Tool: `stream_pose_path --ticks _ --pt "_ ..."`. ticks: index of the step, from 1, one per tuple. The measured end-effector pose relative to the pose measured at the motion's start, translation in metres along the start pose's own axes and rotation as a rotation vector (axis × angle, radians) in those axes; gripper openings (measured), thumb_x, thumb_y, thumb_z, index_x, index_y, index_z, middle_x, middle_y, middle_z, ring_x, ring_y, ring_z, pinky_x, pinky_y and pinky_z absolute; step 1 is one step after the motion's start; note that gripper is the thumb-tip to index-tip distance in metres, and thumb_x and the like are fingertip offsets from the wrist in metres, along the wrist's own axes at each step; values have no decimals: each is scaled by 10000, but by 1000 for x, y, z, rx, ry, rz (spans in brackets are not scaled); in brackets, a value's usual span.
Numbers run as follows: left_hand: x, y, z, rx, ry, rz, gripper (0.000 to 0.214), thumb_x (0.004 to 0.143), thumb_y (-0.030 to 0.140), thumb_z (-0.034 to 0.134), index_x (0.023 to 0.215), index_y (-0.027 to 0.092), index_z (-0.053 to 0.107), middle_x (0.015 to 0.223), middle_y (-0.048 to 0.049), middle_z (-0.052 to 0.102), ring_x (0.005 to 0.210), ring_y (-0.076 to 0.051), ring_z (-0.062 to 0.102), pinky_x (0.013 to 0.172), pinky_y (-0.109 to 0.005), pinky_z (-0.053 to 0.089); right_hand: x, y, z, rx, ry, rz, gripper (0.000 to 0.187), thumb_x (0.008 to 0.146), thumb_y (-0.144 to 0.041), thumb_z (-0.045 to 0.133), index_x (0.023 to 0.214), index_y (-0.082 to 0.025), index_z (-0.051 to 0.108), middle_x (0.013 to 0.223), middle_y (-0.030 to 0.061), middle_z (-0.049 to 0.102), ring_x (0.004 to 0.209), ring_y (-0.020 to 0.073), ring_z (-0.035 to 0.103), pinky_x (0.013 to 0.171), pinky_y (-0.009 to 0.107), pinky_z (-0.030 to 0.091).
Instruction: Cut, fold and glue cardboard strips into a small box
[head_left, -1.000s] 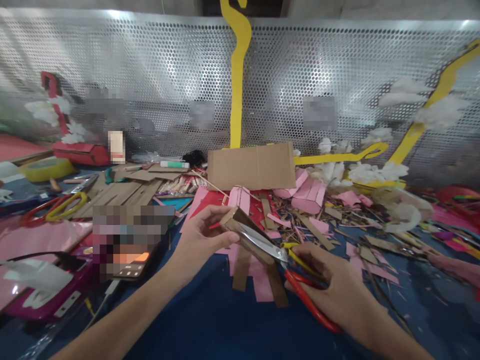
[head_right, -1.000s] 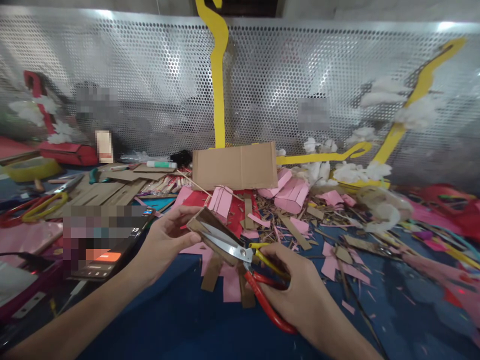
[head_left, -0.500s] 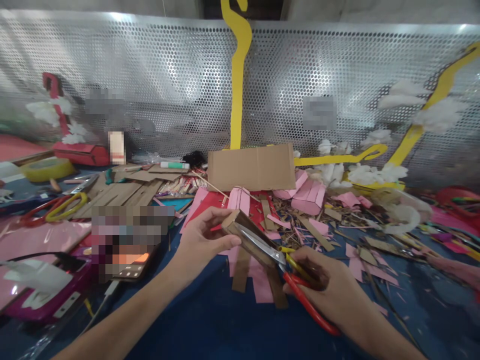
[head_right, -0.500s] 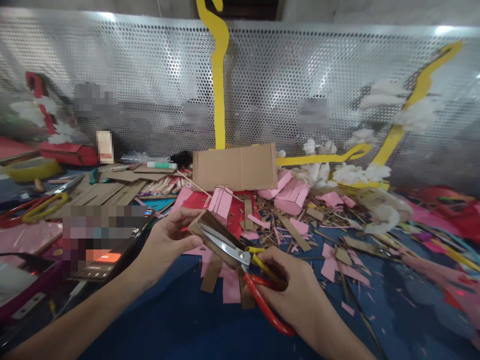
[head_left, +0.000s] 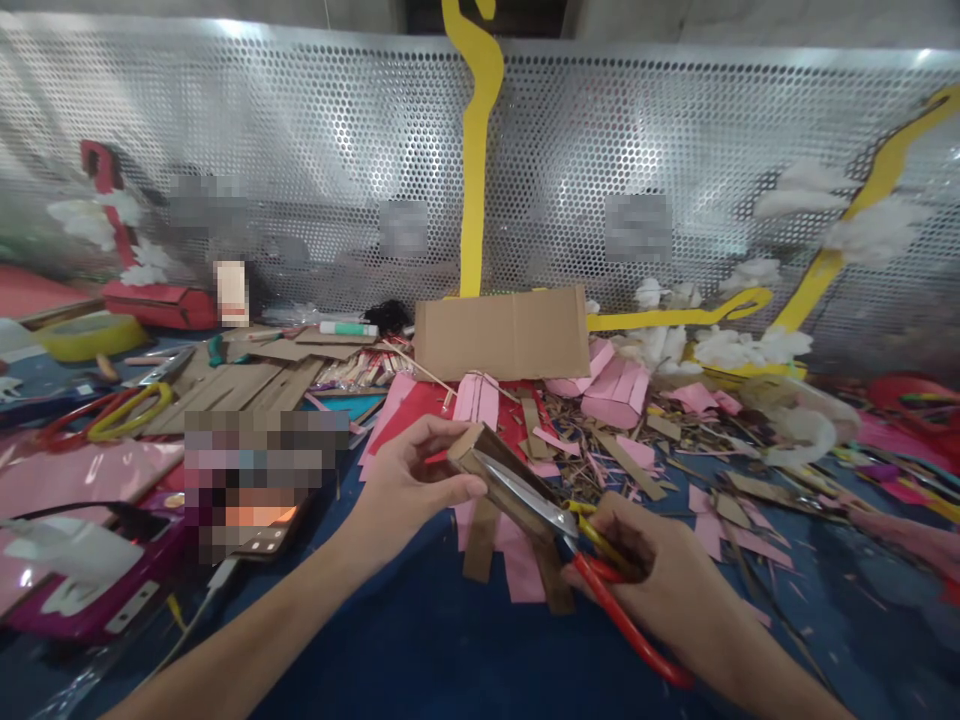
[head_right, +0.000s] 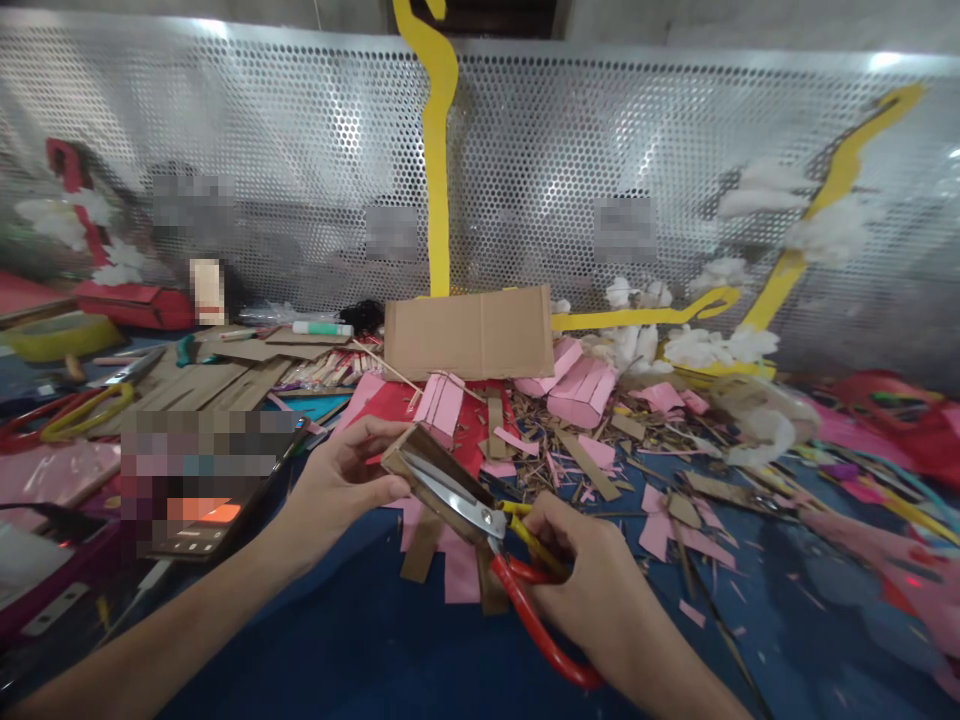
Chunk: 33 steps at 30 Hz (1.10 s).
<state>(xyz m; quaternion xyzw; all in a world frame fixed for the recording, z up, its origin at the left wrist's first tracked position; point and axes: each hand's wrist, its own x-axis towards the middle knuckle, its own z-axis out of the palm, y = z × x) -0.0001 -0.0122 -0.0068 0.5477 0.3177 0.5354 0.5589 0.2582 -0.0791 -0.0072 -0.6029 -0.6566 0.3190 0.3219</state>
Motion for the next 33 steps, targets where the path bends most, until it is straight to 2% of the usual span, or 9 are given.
stream_pose_path --ticks 9,15,18,23,28,33 --pt "-1 2 0 -17 -22 -12 431 686 210 905 1059 179 692 1101 -67 742 971 -209 708 894 -366 577 2 -1 -4 0 -46 10 318 698 -294 780 650 -229 473 558 -67 536 551 130 479 500 220 375" --pt "0 2 0 -33 -23 -16 433 672 205 919 1047 193 702 1067 -46 745 969 -193 699 895 -345 570 2 -1 -2 0 7 -13 328 679 -264 797 625 -220 476 531 -78 500 521 113 436 463 208 346" --pt "1 2 0 -34 -20 -6 456 661 194 922 1061 200 702 1075 -48 750 968 -198 702 895 -356 571 4 5 2 -19 16 -20 297 685 -253 771 655 -226 477 557 -70 526 544 124 467 475 215 350" --pt "0 2 -1 -39 -32 -11 437 686 184 908 1070 202 702 1049 -35 746 918 -175 699 856 -336 570 5 13 9 2 54 -15 287 654 -278 775 756 -236 511 645 -52 605 618 160 565 544 239 438" --pt "1 3 -1 -28 -19 -11 440 681 183 911 1067 199 701 1039 -34 749 912 -170 701 839 -326 567 1 4 8 48 70 23 280 678 -289 765 812 -242 522 682 -50 622 624 163 587 577 256 474" --pt "0 6 0 -22 -12 -37 468 677 205 920 1085 199 690 1090 -43 751 933 -177 710 838 -328 571 0 -4 0 -63 15 -33 268 722 -315 755 895 -235 566 798 -5 689 722 204 649 626 282 523"
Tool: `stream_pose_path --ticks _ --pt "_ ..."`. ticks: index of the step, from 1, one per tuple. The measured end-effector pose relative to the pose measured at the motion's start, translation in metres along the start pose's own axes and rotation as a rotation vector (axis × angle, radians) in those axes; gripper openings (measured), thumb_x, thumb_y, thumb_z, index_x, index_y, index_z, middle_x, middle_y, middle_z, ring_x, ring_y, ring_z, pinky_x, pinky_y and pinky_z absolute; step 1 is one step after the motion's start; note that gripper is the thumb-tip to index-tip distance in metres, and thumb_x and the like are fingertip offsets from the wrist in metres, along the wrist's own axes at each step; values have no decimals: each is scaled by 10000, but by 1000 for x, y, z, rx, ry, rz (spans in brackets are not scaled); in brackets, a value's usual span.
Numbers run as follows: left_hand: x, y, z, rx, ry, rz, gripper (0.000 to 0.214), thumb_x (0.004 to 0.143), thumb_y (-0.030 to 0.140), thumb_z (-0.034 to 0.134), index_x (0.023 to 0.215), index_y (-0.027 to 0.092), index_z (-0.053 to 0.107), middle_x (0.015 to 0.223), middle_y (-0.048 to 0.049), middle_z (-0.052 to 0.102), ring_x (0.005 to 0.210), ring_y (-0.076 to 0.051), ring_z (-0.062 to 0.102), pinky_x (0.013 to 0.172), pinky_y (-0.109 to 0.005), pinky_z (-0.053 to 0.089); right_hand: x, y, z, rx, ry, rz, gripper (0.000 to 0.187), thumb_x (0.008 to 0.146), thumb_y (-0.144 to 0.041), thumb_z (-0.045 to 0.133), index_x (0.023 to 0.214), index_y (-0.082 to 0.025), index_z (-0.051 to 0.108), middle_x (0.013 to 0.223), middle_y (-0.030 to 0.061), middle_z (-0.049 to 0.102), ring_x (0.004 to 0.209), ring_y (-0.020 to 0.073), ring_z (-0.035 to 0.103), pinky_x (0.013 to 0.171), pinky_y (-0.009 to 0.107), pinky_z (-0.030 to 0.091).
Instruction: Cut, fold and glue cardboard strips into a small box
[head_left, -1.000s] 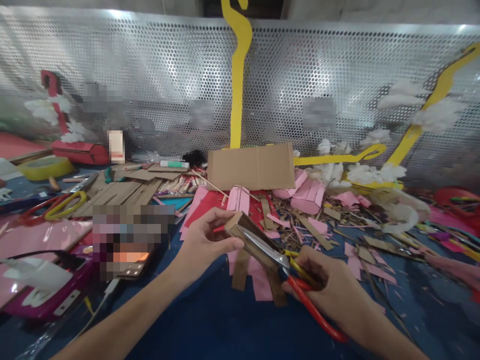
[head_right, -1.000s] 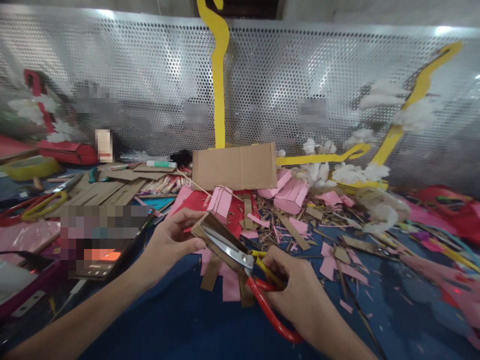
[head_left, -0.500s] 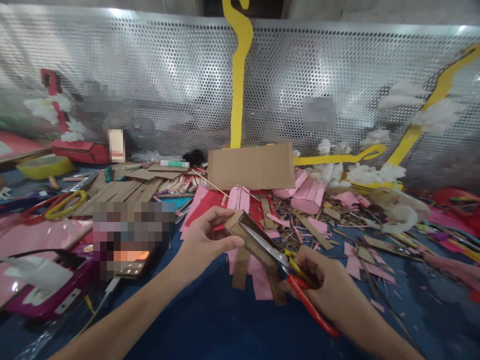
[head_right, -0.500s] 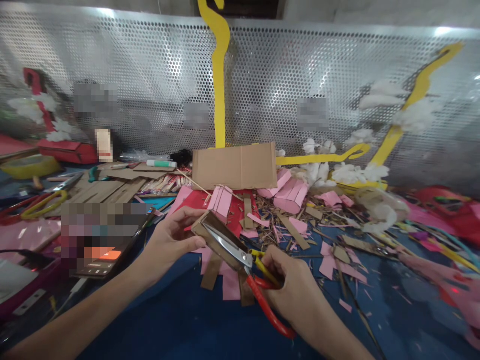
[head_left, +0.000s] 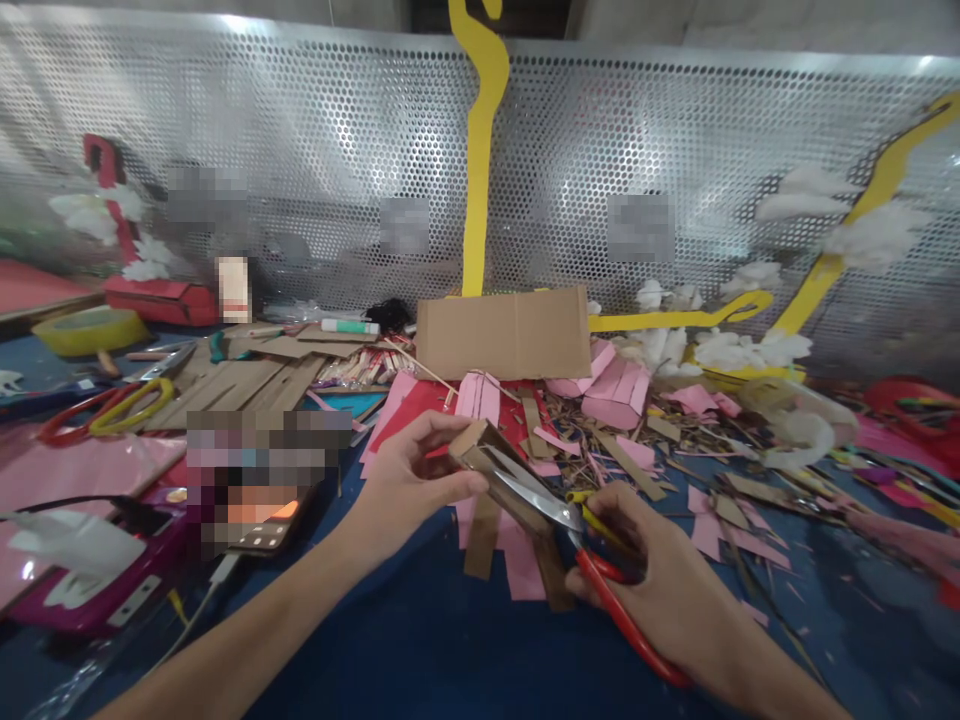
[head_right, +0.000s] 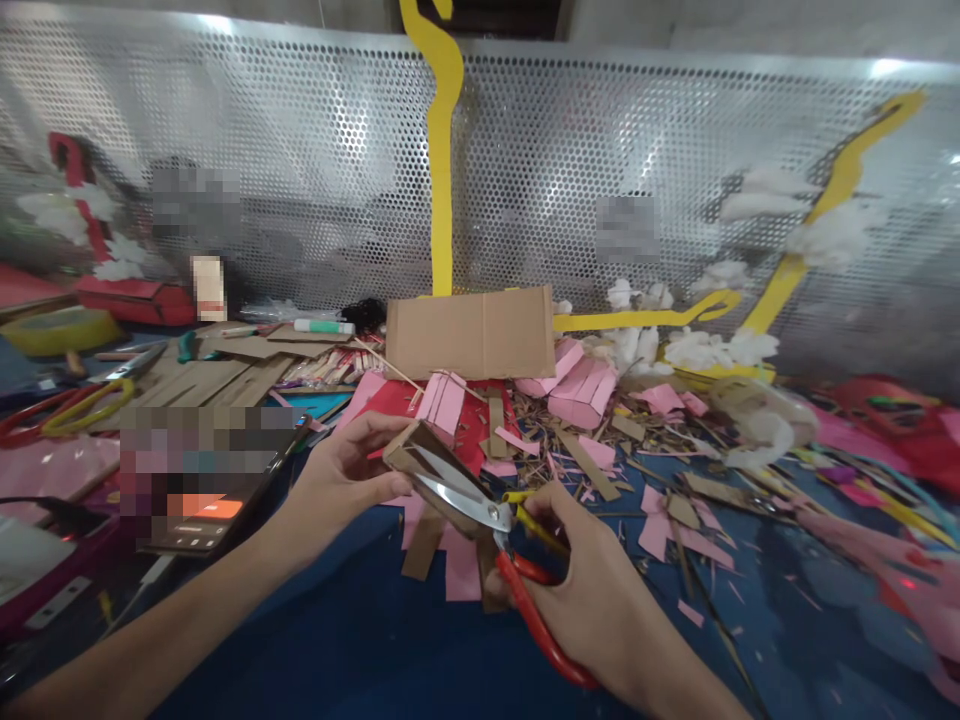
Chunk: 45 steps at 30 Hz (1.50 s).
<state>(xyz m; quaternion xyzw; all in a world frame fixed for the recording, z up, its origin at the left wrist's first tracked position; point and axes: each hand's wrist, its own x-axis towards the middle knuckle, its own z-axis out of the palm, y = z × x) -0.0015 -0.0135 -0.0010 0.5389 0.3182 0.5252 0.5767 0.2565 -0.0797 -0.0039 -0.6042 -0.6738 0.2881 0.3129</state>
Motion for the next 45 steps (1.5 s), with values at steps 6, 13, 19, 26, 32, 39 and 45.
stream_pose_path --ticks 6,13,19,26,32,39,45 --pt "0 -2 -1 38 -18 9 480 683 207 912 1097 181 670 1124 -75 749 990 -214 710 893 -371 559 -1 -3 -2 0 5 24 288 711 -339 788 884 -234 583 819 13 720 761 229 678 630 291 515" --pt "2 -4 -2 65 -28 34 478 692 231 909 1103 175 671 1114 -64 737 1014 -216 702 928 -391 562 -4 -10 -1 87 -59 72 355 676 -355 842 738 -233 515 641 -48 612 637 174 583 565 256 434" --pt "0 -2 -1 88 -19 24 468 701 239 903 1101 170 671 1121 -73 741 1019 -217 703 938 -400 561 -5 -16 2 188 -24 122 389 630 -354 874 695 -233 509 605 -58 595 609 160 552 566 257 412" --pt "1 -2 -1 71 -11 37 475 690 230 914 1098 176 676 1107 -59 758 1006 -206 710 939 -400 564 -1 -6 3 171 -68 127 389 632 -347 868 718 -232 507 625 -49 617 615 162 568 554 253 413" --pt "1 -2 -1 49 -2 35 473 677 227 923 1076 181 673 1112 -59 767 1005 -204 721 939 -395 575 -1 -2 3 143 -86 90 347 700 -402 817 767 -225 526 673 -34 621 639 164 563 577 264 428" --pt "0 -2 -1 55 -9 40 473 685 238 923 1087 188 679 1109 -54 765 1013 -202 719 946 -386 567 -2 0 3 141 -126 70 338 732 -363 808 801 -228 507 694 -56 555 654 145 494 581 250 383" --pt "0 -4 -3 65 -14 41 471 697 229 915 1100 193 674 1121 -58 754 1017 -208 714 943 -396 560 -4 -2 3 157 -130 92 337 748 -378 799 804 -237 497 690 -56 552 660 151 489 579 252 385"
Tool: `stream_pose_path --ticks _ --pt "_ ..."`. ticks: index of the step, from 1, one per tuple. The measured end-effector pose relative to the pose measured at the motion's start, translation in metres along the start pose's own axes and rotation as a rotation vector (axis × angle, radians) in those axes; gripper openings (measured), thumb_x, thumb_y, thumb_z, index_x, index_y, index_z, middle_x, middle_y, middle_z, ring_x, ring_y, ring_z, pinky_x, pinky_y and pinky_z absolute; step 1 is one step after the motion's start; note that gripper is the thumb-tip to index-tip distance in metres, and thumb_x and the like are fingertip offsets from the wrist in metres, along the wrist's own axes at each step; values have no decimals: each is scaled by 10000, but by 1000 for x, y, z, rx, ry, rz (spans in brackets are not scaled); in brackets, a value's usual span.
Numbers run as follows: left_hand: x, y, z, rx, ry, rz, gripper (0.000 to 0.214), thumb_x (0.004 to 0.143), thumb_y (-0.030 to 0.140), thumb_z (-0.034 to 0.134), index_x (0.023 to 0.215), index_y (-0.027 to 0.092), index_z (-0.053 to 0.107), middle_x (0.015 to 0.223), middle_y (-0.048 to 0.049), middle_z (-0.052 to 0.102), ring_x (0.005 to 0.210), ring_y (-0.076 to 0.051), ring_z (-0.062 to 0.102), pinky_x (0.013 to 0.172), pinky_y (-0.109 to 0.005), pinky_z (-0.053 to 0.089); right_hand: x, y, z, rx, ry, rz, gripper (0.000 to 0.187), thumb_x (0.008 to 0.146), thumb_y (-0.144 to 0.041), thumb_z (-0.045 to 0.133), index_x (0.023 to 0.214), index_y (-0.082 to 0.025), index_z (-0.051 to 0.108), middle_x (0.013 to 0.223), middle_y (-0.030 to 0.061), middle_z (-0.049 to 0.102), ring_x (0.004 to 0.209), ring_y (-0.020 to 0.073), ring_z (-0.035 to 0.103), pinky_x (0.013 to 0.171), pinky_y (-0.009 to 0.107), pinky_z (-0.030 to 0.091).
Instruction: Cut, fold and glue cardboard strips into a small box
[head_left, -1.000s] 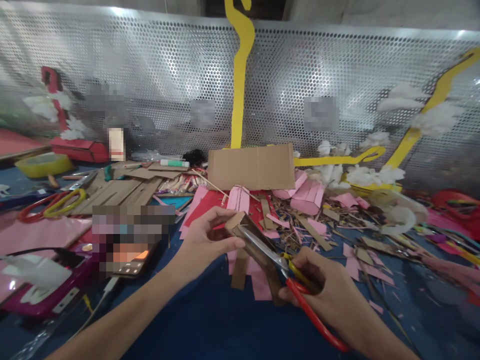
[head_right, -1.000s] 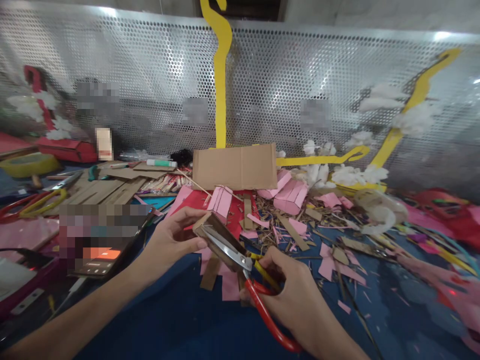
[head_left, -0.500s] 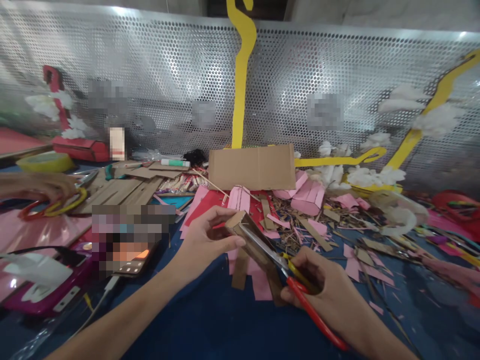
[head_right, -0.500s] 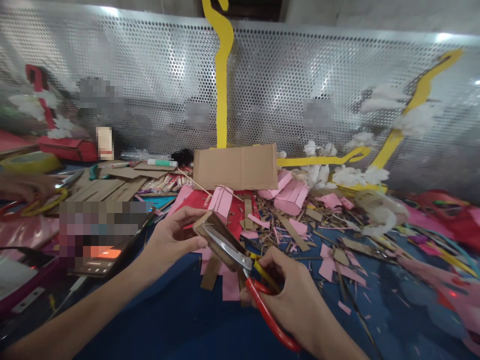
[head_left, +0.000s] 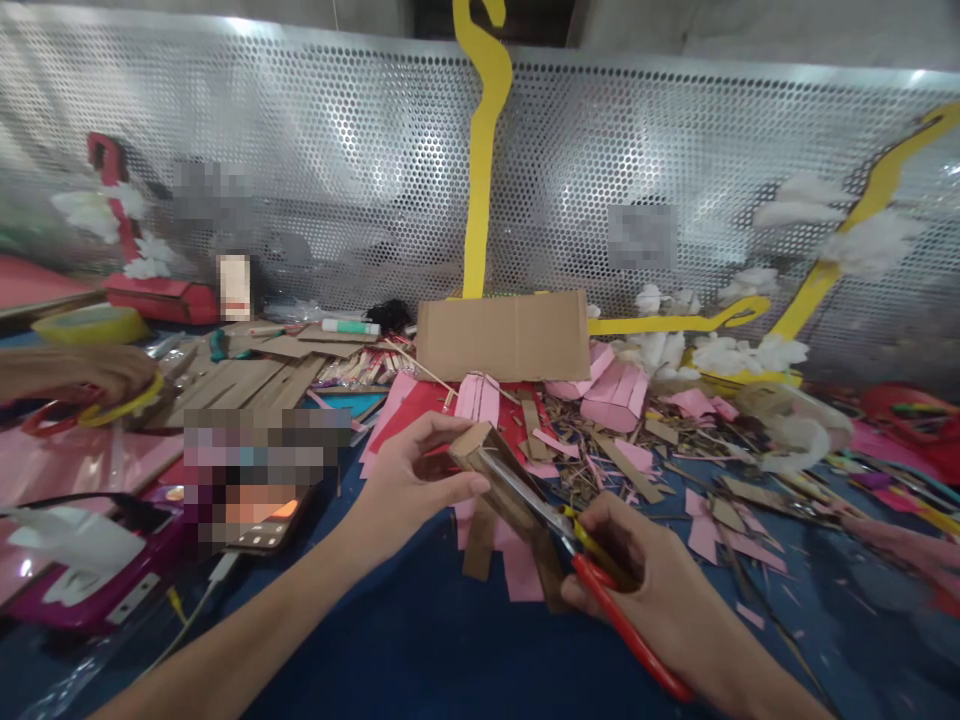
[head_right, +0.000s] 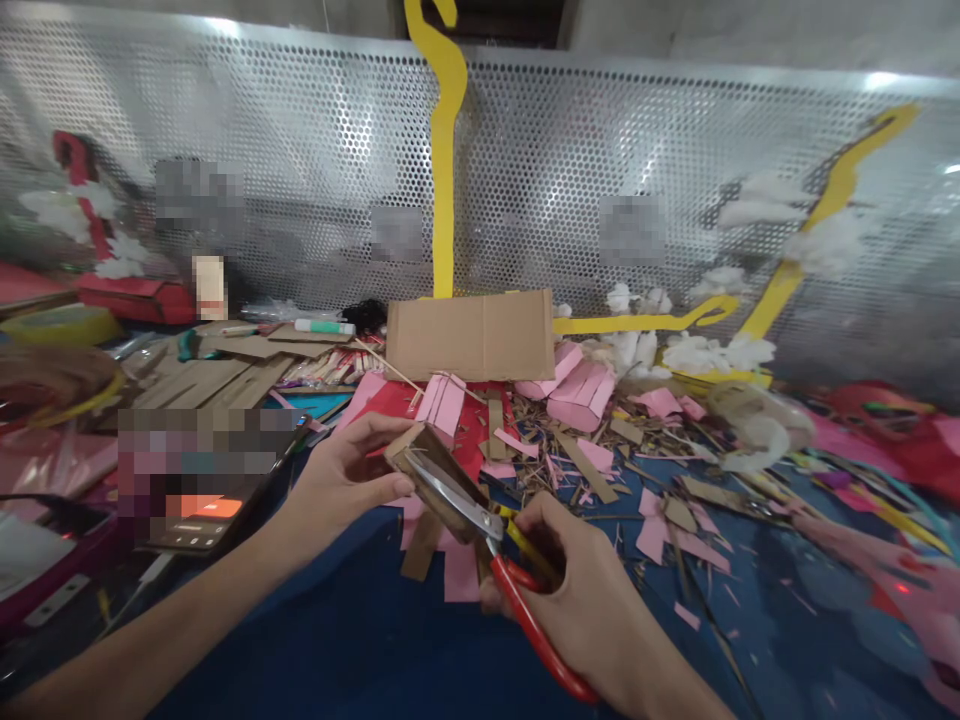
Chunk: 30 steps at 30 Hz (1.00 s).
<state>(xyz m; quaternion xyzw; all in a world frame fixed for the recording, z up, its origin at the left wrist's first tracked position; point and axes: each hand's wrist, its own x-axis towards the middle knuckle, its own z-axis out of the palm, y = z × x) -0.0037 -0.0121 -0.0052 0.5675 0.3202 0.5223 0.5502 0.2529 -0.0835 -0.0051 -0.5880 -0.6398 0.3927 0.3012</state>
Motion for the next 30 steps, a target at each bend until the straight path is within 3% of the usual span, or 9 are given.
stream_pose_path --ticks 22,30 --pt "0 2 2 37 21 -5 461 699 255 908 1091 191 673 1119 -69 741 1050 -249 714 965 -446 564 1 -6 2 20 45 25 377 680 -370 833 722 -231 485 623 -63 537 604 141 497 543 245 380" --pt "-1 2 2 36 10 -7 469 717 256 901 1112 175 660 1122 -71 735 1021 -221 706 970 -435 555 0 -11 3 110 -7 62 431 647 -414 877 714 -235 491 658 -36 642 625 166 588 562 254 451"
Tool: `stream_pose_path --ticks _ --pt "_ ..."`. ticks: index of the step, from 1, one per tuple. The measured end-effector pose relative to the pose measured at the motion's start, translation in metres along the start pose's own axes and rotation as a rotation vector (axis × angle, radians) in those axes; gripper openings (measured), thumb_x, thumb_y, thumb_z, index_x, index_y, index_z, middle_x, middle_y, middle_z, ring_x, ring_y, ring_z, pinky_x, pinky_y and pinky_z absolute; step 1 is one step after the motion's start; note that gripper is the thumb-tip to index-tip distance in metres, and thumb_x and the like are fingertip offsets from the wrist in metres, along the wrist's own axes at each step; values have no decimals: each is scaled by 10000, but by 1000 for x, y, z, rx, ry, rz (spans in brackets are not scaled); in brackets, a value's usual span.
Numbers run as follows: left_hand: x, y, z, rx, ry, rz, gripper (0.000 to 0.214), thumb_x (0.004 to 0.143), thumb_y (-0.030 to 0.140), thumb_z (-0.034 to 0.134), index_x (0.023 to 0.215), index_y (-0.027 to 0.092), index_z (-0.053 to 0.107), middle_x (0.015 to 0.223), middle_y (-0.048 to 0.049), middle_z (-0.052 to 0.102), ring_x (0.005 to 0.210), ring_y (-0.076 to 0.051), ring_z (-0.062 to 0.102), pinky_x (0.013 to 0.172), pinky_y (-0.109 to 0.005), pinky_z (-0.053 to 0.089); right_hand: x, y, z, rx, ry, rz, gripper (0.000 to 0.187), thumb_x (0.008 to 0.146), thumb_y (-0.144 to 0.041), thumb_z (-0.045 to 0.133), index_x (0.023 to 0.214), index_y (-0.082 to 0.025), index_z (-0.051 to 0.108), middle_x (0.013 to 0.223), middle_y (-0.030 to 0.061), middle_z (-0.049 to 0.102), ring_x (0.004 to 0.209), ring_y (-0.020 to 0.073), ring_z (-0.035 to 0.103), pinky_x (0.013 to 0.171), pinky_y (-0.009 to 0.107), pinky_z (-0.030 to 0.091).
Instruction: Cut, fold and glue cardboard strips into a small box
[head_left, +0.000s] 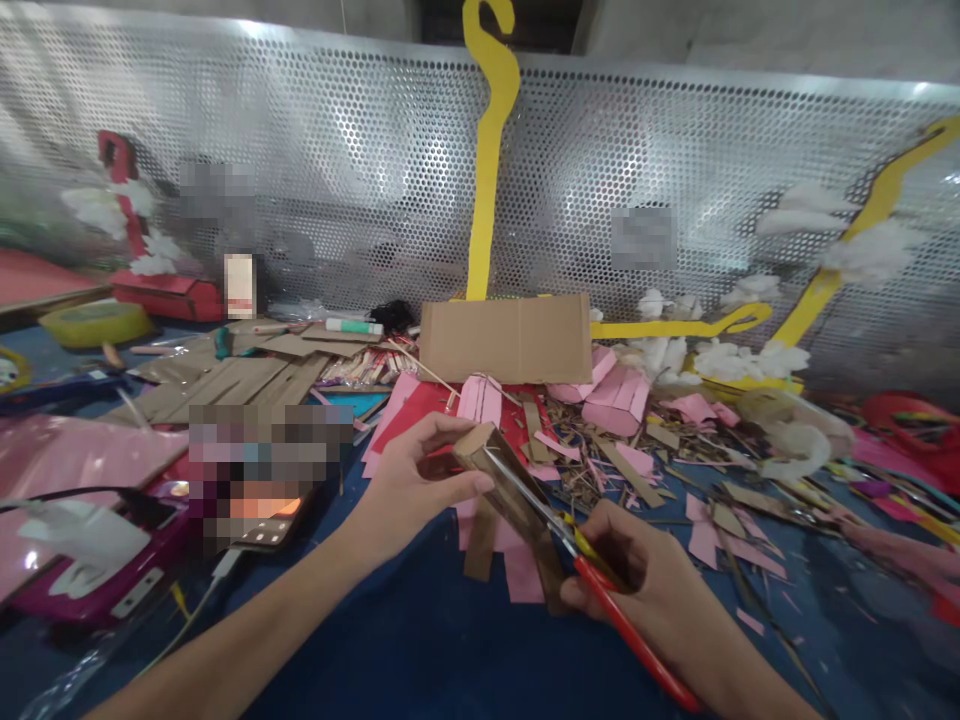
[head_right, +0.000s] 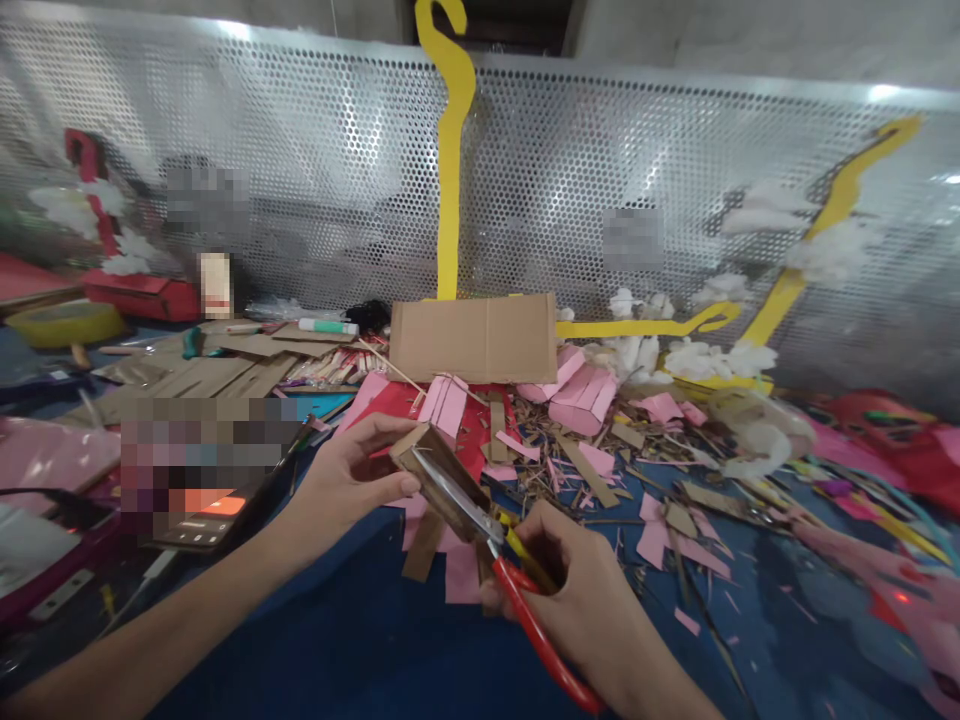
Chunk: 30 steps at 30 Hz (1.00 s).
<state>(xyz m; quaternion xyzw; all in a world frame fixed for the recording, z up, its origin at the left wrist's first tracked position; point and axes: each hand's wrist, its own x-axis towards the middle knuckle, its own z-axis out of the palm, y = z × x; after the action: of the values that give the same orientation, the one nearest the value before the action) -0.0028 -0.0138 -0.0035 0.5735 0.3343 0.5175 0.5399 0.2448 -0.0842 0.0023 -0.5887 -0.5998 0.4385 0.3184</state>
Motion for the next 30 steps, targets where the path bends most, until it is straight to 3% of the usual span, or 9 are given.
stream_pose_path --ticks 5,22,30 --pt "1 1 -1 0 3 -9 467 712 258 903 1103 184 658 1127 -68 734 1048 -234 702 969 -436 553 0 4 -2 12 -8 -10 421 656 -431 884 729 -230 522 661 -31 654 632 171 601 576 262 459" --pt "1 2 0 2 -6 -4 456 720 274 893 1099 187 654 1152 -85 736 1089 -259 699 957 -452 559 1 13 -3 -92 7 -59 380 712 -406 820 707 -220 488 647 -65 474 629 133 411 574 254 329" --pt "2 -1 -1 -22 -27 27 444 719 257 899 1098 204 673 1175 -82 747 1059 -248 716 967 -439 558 -2 7 -2 -99 37 -34 446 668 -436 844 675 -229 448 620 -70 441 610 131 393 552 253 306"
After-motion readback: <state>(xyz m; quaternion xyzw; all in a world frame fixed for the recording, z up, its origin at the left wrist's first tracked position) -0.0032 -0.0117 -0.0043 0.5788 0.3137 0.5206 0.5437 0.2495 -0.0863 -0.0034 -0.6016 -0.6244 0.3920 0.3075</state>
